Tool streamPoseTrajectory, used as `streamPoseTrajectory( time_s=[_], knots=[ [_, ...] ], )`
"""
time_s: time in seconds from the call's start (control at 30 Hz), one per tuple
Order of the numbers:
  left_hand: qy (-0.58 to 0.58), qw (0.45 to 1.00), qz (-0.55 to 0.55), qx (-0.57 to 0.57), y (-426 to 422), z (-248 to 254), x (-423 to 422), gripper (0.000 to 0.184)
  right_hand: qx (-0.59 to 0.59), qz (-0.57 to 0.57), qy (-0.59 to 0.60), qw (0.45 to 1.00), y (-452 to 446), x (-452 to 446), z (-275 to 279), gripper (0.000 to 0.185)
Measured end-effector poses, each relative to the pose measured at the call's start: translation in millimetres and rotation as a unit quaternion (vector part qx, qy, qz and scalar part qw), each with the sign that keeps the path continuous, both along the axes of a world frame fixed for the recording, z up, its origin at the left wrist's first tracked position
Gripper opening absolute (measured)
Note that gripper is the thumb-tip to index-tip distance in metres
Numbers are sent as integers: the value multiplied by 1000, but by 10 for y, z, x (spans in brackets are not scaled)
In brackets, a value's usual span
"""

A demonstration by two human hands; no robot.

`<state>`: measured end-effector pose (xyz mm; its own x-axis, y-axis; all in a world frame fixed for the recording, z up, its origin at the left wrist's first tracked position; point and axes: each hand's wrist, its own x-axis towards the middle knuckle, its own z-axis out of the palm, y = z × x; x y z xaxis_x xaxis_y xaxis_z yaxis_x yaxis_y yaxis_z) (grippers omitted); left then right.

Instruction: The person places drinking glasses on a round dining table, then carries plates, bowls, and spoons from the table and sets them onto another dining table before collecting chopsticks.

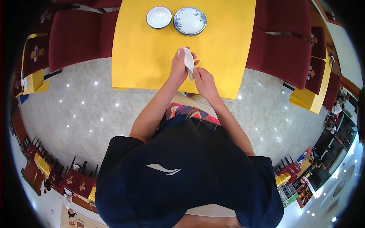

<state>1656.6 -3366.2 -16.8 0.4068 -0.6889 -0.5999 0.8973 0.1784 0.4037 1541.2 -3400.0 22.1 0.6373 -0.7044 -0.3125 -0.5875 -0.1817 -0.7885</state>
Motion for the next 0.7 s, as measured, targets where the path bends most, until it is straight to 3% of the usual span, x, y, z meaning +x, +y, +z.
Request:
streamPoseTrajectory(
  time_s=[0.07, 0.13, 0.27, 0.33, 0.37, 0.43, 0.47, 0.53, 0.63, 0.7],
  knots=[
    [-4, 1000, -9, 9, 5, -1, -18, 30, -32, 30, 29, 999, -18, 43, -20, 32],
    [-78, 994, -70, 21, 4, -96, -26, 30, -67, 59, 54, 995, -46, 77, 42, 34],
    [-91, 993, -35, 62, -60, -434, 90, 33, -112, 74, 145, 980, -120, 37, 189, 35],
    [-179, 963, -51, 194, -133, -802, 294, 32, -114, 68, 158, 978, -186, -93, 126, 35],
    [-179, 963, -50, 193, -168, -977, 412, 32, -100, 60, 158, 980, -204, -190, 79, 35],
    [-319, 904, -46, 282, -255, -1299, 658, 32, -89, 50, 159, 982, -212, -435, -77, 35],
    [-318, 905, -46, 280, -321, -1439, 766, 32, -77, 32, 157, 984, -197, -595, -199, 35],
    [-530, 741, 5, 412, -427, -1635, 890, 31, -66, 16, 157, 985, -172, -925, -404, 35],
    [-560, 736, 36, 378, -513, -1443, 966, 36, -19, -11, 181, 983, -38, -1461, -643, 35],
    [-576, 716, 58, 390, -587, -1637, 952, 36, 9, -19, 249, 968, 59, -1835, -800, 36]
  ],
)
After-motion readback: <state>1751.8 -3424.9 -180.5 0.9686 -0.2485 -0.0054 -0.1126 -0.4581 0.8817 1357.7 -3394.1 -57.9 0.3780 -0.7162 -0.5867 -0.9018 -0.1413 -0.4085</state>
